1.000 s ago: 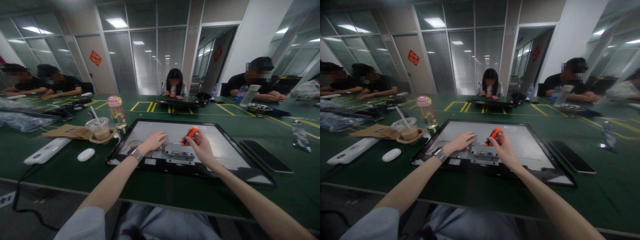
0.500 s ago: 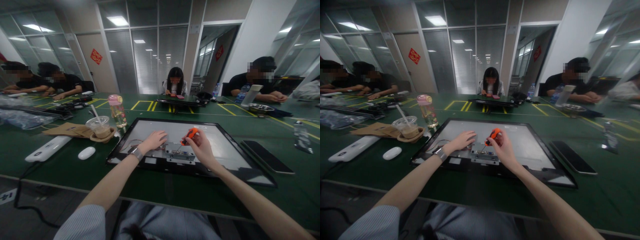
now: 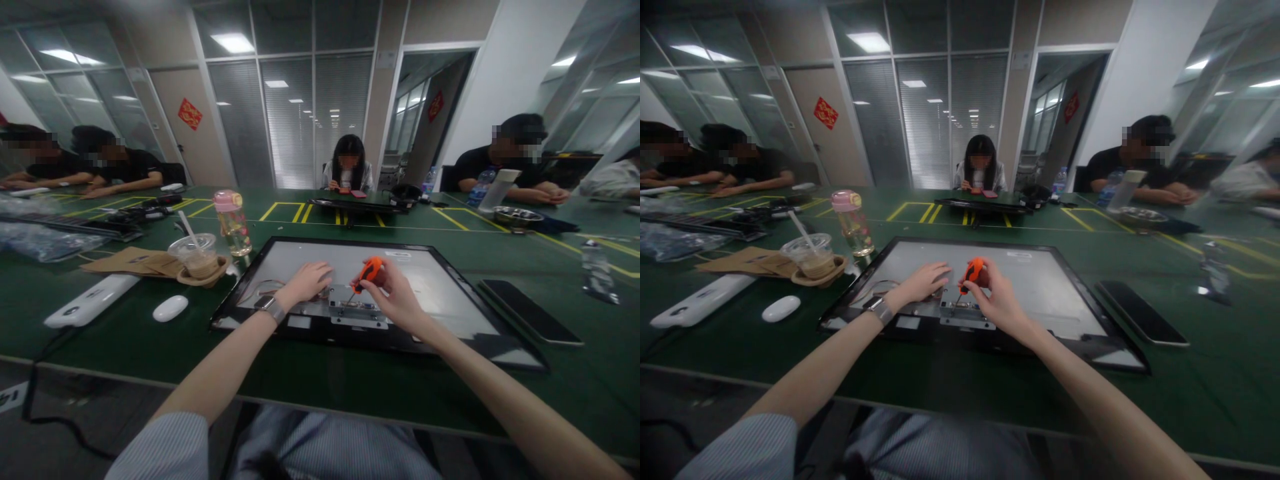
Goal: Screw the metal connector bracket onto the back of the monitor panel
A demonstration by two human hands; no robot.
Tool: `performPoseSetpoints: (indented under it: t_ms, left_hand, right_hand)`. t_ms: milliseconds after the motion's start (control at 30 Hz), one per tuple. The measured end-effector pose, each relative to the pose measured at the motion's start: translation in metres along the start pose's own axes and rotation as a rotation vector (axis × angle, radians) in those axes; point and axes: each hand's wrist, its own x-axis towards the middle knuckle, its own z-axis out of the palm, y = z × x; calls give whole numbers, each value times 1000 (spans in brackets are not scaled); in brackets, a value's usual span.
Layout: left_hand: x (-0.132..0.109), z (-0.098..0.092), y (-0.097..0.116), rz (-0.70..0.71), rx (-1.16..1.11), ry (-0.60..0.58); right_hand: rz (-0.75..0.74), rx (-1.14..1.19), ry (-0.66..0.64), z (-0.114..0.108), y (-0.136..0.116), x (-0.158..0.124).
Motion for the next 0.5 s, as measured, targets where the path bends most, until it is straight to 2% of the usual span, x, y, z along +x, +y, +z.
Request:
performPoseSetpoints:
  t_ms: [233,400,500]
  left_hand:
    - [3,8,-3,16,11,60]
    - [5,11,-7,48,12,83]
    - [5,12,-9,63,15,90]
  right_hand:
    - [-49,-46,-235,-4,-6,25]
    - [-123,-117,-262,-4,-5,37]
    - [-111,-207,-278,-9,-5,41]
